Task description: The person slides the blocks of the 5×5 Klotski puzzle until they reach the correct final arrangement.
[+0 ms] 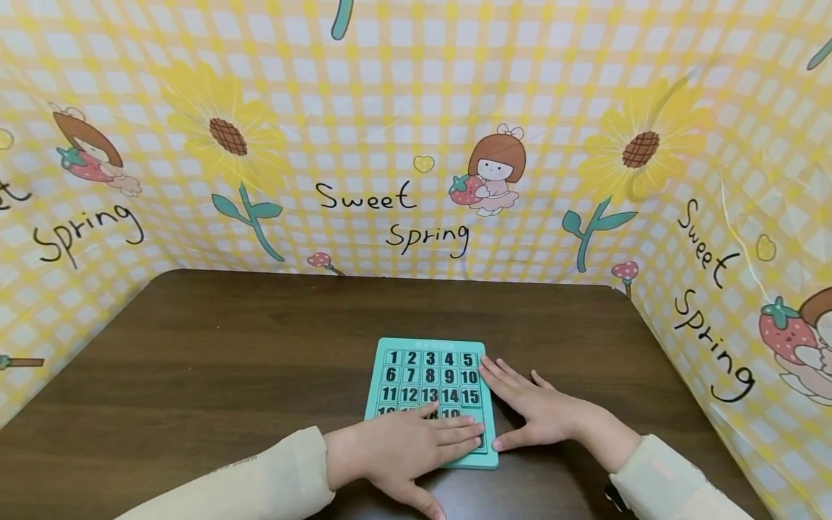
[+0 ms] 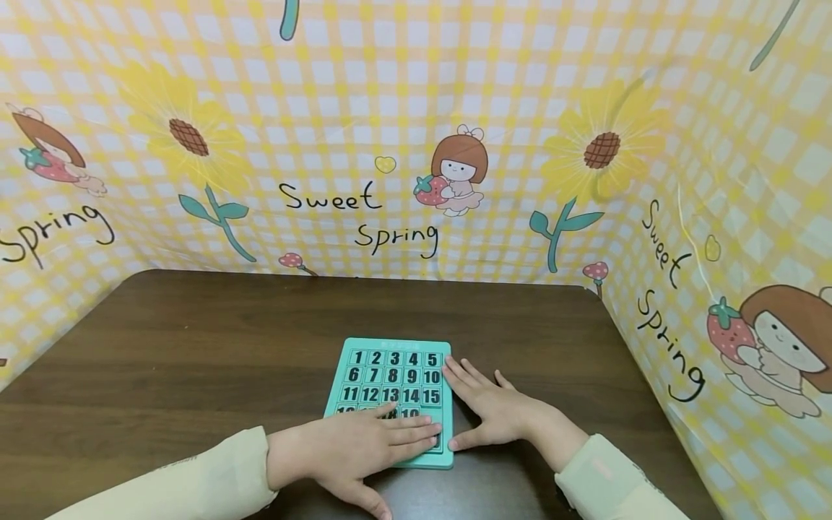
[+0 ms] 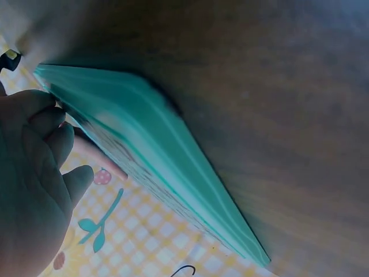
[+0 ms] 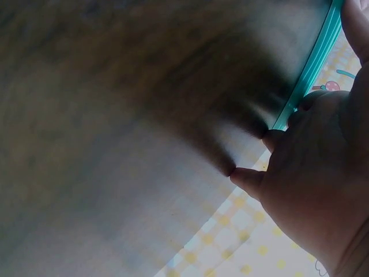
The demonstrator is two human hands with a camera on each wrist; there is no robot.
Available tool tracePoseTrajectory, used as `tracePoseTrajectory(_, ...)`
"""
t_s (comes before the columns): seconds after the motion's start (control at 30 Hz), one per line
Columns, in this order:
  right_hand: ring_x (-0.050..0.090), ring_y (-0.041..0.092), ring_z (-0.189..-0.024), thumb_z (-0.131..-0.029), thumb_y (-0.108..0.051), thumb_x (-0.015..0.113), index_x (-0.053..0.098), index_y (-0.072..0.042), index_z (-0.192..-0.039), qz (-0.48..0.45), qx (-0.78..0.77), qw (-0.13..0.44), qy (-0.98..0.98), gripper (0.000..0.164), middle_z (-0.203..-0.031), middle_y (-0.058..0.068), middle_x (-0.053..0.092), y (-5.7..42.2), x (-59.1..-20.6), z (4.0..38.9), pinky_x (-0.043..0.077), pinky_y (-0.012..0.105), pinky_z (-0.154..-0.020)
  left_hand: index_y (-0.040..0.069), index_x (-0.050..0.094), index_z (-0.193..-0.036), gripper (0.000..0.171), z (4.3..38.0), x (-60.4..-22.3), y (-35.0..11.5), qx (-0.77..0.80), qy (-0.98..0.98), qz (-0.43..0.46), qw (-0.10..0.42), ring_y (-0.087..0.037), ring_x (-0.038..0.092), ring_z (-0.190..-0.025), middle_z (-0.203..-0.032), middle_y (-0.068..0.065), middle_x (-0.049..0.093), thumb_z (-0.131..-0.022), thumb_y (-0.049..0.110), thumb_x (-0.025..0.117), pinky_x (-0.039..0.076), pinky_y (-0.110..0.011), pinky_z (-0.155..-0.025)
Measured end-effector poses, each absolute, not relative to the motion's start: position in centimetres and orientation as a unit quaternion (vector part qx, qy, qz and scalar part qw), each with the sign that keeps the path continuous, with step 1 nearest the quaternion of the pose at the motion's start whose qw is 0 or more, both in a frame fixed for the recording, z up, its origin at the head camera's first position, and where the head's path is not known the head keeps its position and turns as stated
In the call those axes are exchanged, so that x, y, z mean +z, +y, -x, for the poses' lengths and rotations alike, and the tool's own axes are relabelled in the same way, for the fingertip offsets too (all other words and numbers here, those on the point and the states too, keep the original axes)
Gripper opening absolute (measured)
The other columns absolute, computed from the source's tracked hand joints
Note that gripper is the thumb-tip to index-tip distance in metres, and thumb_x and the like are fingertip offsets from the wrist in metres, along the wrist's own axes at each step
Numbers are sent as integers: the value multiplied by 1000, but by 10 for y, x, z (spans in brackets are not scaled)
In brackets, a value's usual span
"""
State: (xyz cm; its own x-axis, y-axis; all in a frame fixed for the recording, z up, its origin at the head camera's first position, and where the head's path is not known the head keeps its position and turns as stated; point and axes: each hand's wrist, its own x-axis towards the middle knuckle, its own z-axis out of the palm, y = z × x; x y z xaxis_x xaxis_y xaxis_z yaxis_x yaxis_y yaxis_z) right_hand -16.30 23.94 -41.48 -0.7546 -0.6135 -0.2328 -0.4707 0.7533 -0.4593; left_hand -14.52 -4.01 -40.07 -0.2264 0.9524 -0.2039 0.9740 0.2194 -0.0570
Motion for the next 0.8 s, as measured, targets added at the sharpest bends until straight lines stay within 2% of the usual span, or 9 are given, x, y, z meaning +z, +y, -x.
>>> tracePoseTrajectory(0.2,2,37,-155,-86,-67,62,7,-14,-162,297,-192,191,916,108,-169,6,-1,238,-414,164,8,79,-110,16,18,-160,92,149,-402,-43,-69,785,-611,75,-9,13,-154,-168,4,13,-93,76,35,28,-47,-122)
tracePoseTrajectory(0.4,3,37,-155,-85,-66,63,8,-13,-161,299,-191,190,915,108,-169,7,0,236,-414,164,8,79,-110,15,17,-160,94,153,-404,-45,-72,791,-604,66,-12,13,-155,-168,3,13,-92,77,33,27,-49,-121)
tracePoseTrajectory(0.8,2,36,-156,-85,-67,62,6,-14,-162,296,-189,193,916,108,-169,6,0,238,-413,163,8,80,-109,20,15,-161,93,166,-404,-42,-81,810,-577,65,-12,13,-155,-168,6,11,-91,78,34,27,-52,-121)
